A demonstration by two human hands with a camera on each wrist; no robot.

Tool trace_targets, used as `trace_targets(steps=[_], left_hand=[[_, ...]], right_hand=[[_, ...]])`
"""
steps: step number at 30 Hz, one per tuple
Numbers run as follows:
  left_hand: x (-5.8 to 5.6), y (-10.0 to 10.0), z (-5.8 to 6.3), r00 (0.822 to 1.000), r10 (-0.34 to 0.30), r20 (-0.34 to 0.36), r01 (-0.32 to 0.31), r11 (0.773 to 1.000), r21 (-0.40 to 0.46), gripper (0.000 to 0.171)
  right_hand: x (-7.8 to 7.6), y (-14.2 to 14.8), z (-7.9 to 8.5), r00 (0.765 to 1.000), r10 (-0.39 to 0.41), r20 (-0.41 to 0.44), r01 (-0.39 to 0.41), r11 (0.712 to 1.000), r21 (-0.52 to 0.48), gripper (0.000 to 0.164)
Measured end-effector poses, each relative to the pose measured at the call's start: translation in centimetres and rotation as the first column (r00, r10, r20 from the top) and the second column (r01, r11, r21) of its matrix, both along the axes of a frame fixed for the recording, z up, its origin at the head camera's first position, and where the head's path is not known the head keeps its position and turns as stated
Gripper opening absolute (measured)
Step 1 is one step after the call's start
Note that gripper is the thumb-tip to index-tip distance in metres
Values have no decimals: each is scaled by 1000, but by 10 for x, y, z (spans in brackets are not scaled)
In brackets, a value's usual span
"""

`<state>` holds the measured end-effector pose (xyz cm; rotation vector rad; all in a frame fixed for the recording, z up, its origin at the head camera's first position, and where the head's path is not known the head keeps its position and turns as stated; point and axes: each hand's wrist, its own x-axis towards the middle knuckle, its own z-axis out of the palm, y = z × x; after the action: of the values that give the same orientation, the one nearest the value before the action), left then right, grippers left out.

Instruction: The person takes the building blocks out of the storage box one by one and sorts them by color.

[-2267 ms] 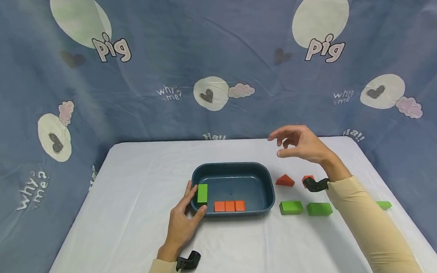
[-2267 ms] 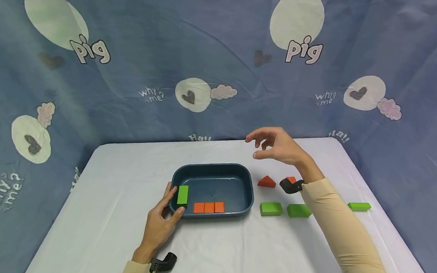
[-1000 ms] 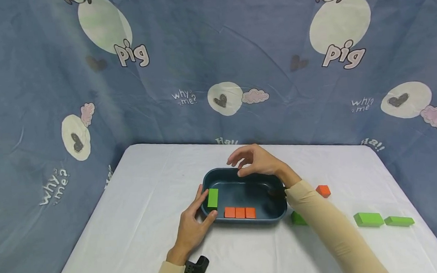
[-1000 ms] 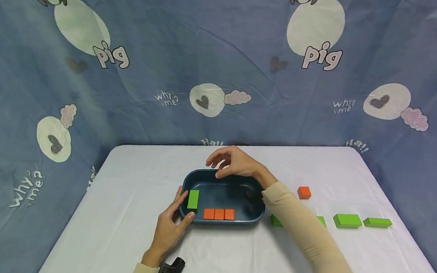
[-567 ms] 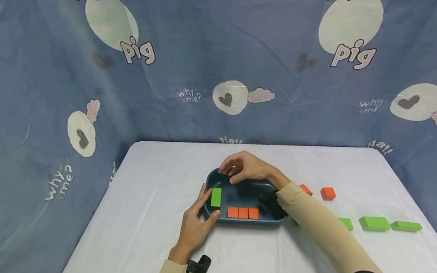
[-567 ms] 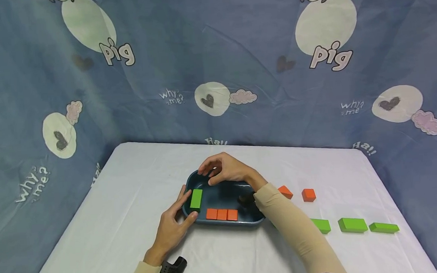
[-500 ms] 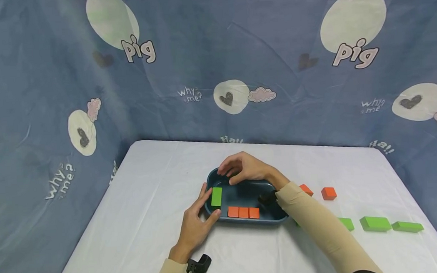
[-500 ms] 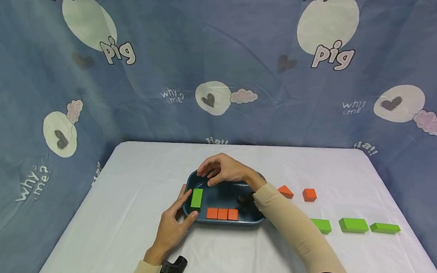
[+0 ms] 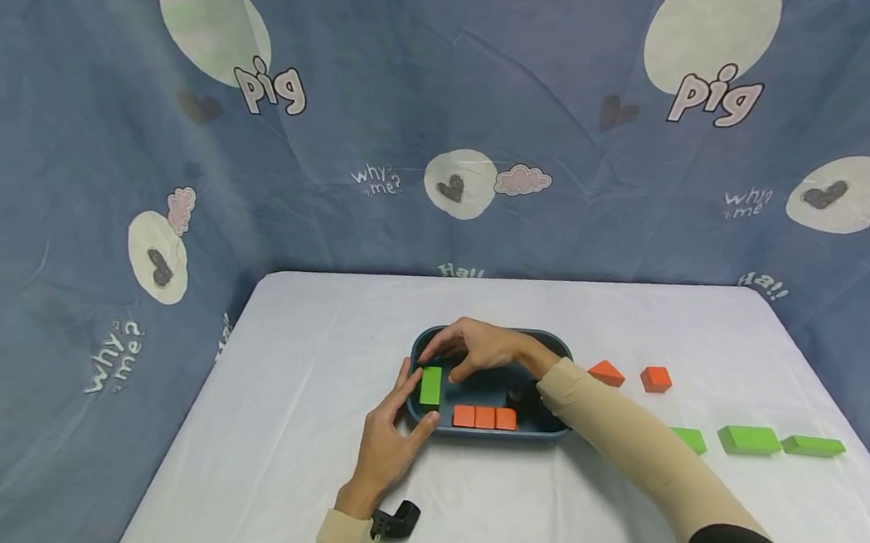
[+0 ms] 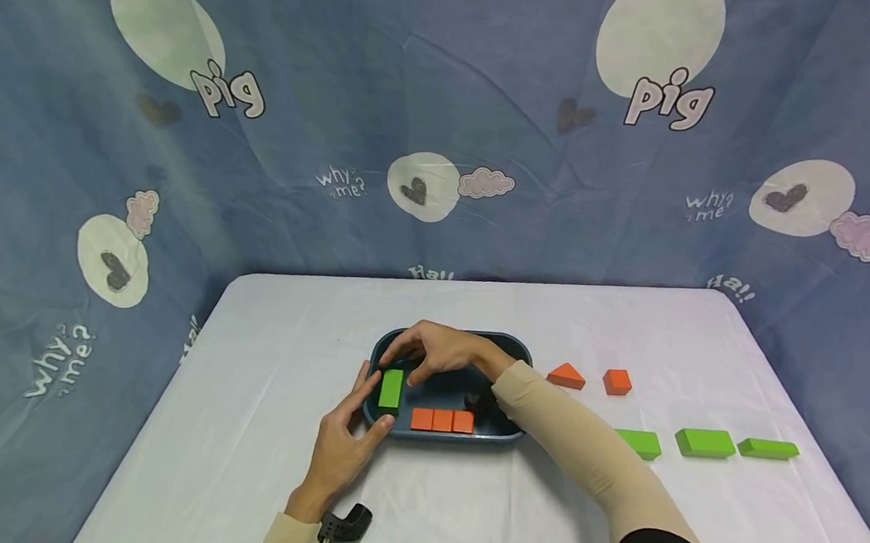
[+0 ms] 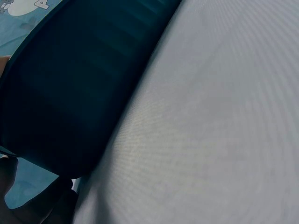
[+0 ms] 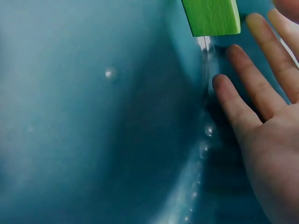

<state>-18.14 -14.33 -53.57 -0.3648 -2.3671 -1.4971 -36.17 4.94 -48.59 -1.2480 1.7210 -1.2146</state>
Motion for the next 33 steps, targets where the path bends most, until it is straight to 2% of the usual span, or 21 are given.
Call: trace_targets(steps=[9,16,22,28,31,33], left_hand=[[0,0,-1,1000,1,8,-1,1000,14,68],[1,2,1,1000,5,-18,-4,999,44,69],[0,3,0,1000,2,-14,-1,999,54,70],[1,1,-1,1000,9,-5,-9,1000,29,68],[1,1,-2,1000,9,-8,-9,1000,19,68],[5,4,10,1000,10,-2,-10,1000,23,67]], right_hand=[[4,-4,1,998,39,-56,-35,997,66,54],[8,-6,-2,991,63,-118,-49,992,116,54],[12,-8,-5,986,46,-160,-15,982,189,53],[15,-12,-8,960,39,-277,20,979,205,48],[17,-14,-8,951,36,-307,31,977,210,45],[18,-15,-7,945,35,-326,39,975,217,44]])
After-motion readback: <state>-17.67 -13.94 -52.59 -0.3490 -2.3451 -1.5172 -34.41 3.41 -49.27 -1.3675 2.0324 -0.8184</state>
